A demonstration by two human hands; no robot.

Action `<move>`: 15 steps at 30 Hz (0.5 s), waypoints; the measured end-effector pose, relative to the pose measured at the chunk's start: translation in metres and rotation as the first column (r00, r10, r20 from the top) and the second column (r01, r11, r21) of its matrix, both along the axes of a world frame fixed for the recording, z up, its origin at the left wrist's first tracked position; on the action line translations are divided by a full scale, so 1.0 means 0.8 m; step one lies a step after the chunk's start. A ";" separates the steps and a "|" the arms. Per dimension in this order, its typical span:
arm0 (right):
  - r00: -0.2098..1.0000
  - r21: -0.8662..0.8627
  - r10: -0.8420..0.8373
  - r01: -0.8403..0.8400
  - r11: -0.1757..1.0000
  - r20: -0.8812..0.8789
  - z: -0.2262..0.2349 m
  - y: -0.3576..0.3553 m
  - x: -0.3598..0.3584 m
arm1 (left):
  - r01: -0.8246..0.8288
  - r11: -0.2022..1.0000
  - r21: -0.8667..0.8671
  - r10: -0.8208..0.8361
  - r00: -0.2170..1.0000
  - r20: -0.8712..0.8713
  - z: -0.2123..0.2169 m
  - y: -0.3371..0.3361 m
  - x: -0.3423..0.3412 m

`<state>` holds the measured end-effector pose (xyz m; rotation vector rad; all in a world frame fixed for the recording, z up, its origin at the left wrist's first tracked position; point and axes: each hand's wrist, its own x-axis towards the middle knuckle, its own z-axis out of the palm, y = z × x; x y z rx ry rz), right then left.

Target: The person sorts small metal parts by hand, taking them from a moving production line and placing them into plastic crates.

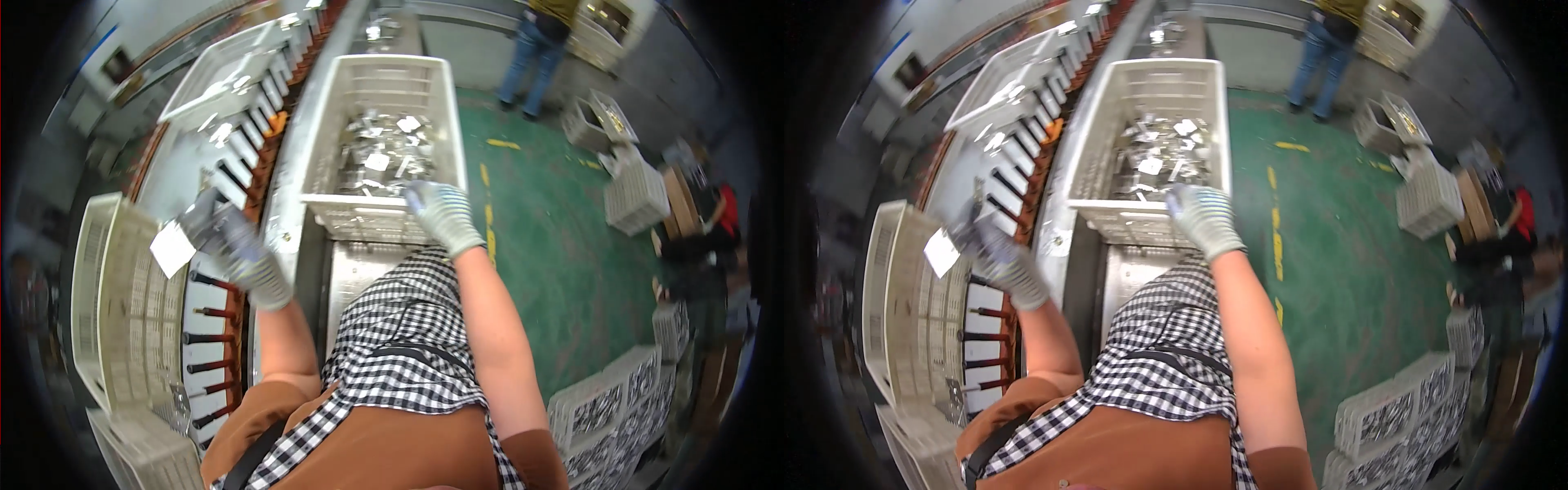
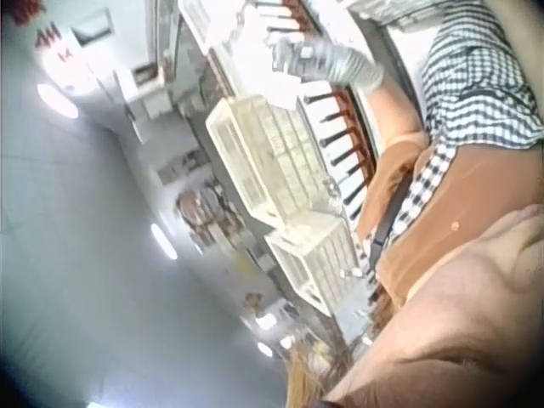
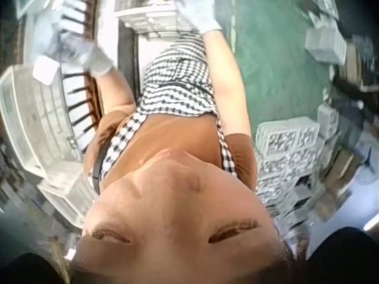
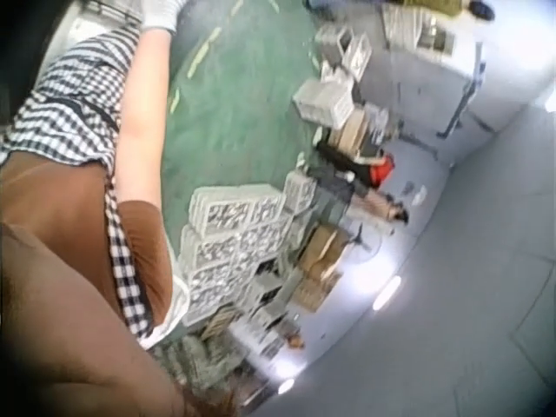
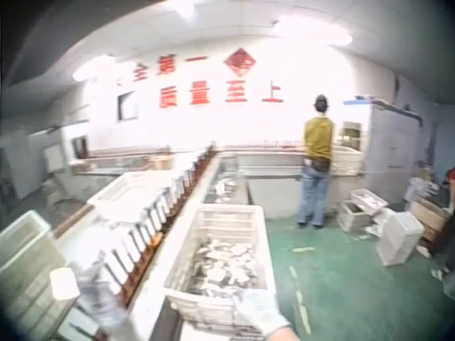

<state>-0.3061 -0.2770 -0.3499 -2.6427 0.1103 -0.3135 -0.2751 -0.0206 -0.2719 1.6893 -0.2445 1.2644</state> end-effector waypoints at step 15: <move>1.000 -0.091 0.003 -0.003 0.996 0.007 0.002 0.004 0.005 | 0.185 0.957 0.225 -0.073 0.899 -0.431 -0.098 0.041 0.012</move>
